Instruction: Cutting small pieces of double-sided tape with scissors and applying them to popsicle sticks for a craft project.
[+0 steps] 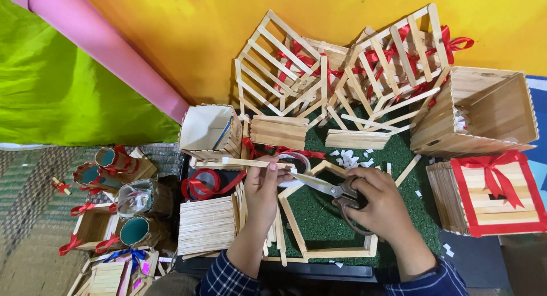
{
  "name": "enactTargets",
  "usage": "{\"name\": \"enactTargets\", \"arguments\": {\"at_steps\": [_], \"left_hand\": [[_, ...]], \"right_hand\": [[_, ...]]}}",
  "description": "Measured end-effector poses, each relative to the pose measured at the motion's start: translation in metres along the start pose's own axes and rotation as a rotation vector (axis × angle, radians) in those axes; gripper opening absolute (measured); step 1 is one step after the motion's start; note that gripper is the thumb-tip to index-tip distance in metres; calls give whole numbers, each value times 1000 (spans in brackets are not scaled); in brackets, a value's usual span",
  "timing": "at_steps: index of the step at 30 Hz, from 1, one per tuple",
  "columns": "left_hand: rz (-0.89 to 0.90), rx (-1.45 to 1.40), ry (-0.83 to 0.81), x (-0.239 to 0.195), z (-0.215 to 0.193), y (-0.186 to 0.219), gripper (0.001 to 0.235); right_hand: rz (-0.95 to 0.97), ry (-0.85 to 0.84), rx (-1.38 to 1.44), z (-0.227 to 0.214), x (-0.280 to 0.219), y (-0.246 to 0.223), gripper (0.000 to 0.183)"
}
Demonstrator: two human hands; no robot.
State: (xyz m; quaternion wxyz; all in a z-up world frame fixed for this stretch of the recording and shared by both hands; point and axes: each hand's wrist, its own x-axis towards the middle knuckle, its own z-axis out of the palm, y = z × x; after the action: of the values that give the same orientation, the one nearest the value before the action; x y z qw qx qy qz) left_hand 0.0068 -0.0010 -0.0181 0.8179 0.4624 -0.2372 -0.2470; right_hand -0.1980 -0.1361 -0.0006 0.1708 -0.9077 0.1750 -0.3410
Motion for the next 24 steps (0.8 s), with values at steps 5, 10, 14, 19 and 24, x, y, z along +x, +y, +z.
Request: {"name": "enactTargets", "arguments": {"at_steps": [5, 10, 14, 19, 24], "left_hand": [[10, 27, -23, 3, -4, -1, 23], [8, 114, -50, -1, -1, 8, 23], [23, 125, -51, -2, -1, 9, 20], [32, 128, -47, -3, 0, 11, 20], [33, 124, -26, -4, 2, 12, 20]], "right_hand": [[-3, 0, -43, 0, 0, 3, 36], [-55, -49, -49, 12, -14, 22, 46], [-23, -80, -43, 11, -14, 22, 43], [-18, -115, -58, 12, -15, 24, 46], [-30, -121, -65, 12, -15, 24, 43]]}}
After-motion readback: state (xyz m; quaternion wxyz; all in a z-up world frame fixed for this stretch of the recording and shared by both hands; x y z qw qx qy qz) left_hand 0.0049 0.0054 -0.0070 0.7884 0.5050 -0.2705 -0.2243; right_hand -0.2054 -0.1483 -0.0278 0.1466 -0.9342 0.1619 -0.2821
